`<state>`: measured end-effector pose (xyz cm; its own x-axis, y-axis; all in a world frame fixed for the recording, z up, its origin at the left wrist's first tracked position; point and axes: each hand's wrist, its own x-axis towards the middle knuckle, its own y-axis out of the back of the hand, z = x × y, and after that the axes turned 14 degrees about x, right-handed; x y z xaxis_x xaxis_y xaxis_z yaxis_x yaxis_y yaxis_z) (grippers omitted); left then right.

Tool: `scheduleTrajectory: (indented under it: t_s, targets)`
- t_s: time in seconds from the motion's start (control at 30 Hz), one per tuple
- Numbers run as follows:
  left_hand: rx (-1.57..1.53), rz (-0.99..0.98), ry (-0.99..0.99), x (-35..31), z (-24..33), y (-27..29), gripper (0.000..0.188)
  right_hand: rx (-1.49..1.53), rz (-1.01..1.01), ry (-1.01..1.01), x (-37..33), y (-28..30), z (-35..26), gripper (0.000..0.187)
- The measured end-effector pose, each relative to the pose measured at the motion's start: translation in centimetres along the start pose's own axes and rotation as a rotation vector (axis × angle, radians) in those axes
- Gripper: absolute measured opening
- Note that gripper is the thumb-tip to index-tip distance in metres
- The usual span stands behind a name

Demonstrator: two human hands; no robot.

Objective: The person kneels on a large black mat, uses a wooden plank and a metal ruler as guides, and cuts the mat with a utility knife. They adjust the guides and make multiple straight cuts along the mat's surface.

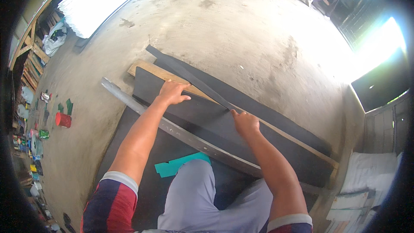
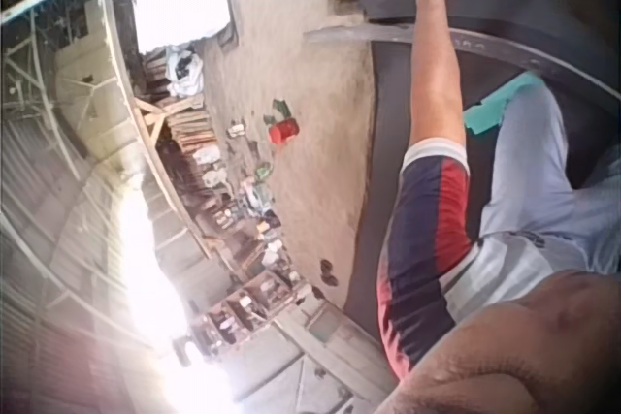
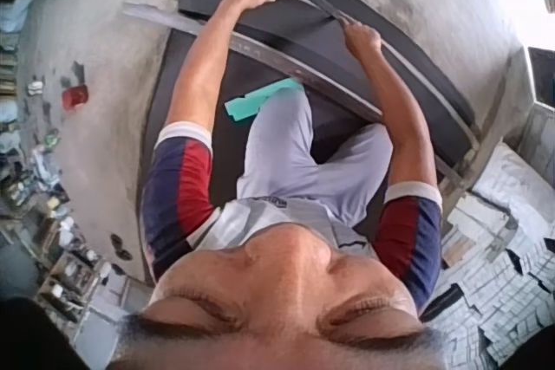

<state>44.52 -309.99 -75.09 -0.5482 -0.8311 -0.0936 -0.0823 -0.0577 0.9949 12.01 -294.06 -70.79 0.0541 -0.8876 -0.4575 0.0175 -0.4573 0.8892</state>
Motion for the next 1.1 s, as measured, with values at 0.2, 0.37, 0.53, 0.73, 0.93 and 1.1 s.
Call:
scheduleTrajectory:
  t_s: [0.2, 0.37, 0.53, 0.73, 0.93, 1.1]
  targets:
    - [0.028, -0.147, -0.04, 1.2, 2.7, 2.1, 0.062, 0.18, 0.036, 0.008, -3.2, -0.7, 4.0, 0.061]
    - [-0.02, -0.188, -0.141, 3.5, 10.0, 0.3, 0.063, 0.388, 0.311, 0.063, -3.1, -3.3, 6.1, 0.052]
    - [-0.042, -0.135, -0.109, 3.1, 13.5, -1.6, 0.061, 0.324, 0.326, 0.128, -3.5, -1.5, 3.4, 0.054]
    - [-0.031, -0.085, -0.121, 3.2, 13.5, -2.0, 0.062, 0.235, 0.239, 0.157, -2.8, -1.5, 2.4, 0.065]
    - [-0.038, -0.065, -0.123, 2.8, 13.5, -1.6, 0.062, 0.167, 0.137, 0.07, -2.0, -1.4, 2.1, 0.066]
    - [-0.036, -0.105, -0.108, 2.6, 13.5, -0.6, 0.062, 0.1, 0.073, 0.04, -2.9, -1.9, 4.2, 0.065]
